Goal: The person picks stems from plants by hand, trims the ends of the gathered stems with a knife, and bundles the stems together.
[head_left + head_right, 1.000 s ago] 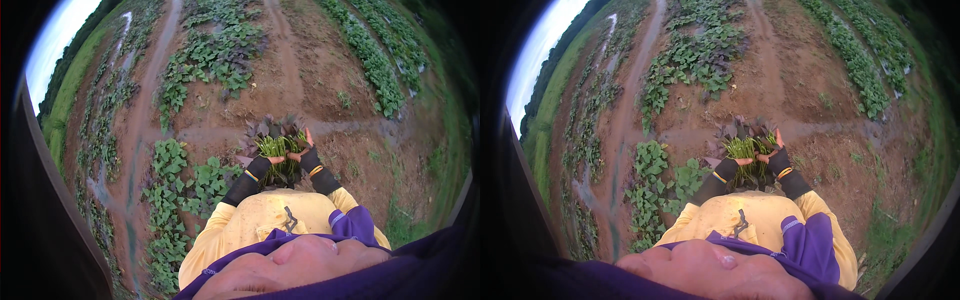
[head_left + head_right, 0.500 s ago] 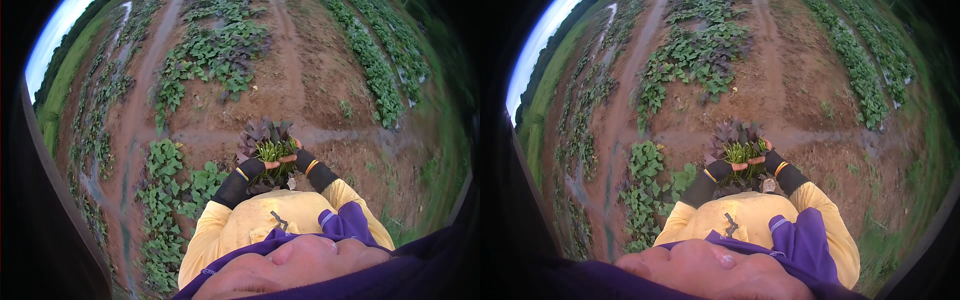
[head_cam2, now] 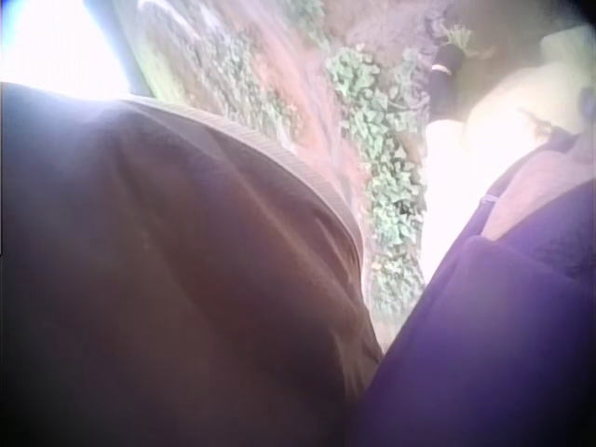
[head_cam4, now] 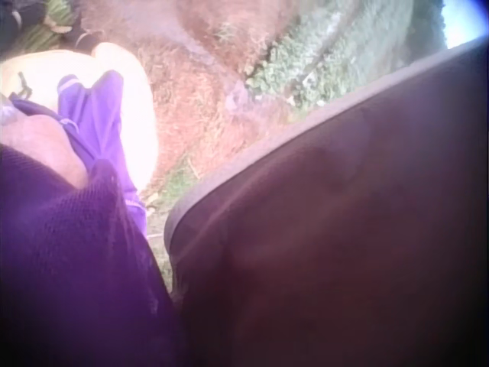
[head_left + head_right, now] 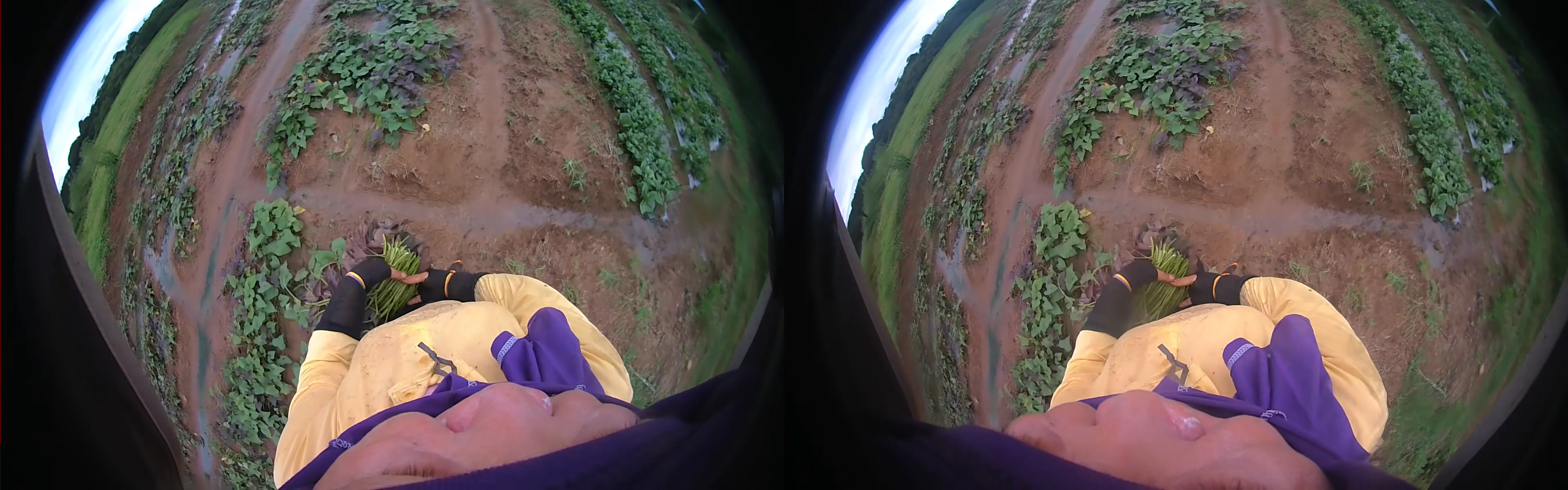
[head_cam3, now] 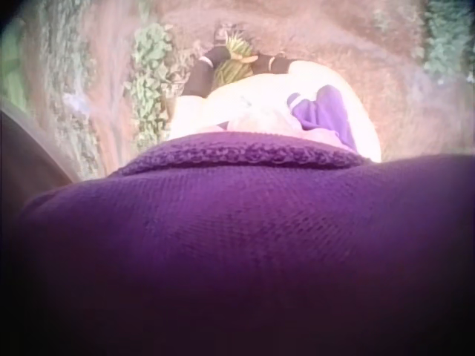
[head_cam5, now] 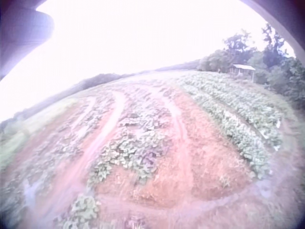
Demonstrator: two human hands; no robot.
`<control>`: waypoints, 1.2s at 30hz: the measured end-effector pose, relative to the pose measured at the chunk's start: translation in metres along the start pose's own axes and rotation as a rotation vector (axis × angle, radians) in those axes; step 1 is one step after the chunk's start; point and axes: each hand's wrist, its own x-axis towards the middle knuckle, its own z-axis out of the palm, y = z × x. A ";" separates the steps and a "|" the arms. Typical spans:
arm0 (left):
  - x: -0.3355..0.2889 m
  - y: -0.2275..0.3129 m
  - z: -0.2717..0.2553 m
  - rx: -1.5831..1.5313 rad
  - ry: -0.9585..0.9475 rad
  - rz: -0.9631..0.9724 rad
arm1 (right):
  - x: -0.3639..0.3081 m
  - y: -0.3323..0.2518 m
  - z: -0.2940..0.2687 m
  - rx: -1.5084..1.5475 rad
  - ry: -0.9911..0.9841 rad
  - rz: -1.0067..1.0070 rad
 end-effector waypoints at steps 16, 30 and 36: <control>-0.032 -0.005 0.016 -0.273 0.051 0.205 | -0.074 -0.064 0.077 -1.353 0.530 -1.201; -0.034 0.008 0.043 -0.478 0.136 0.510 | -0.060 -0.054 0.089 -2.110 0.053 -1.212; -0.036 -0.002 0.062 -0.512 0.212 0.545 | -0.063 -0.054 0.089 -2.119 0.031 -0.992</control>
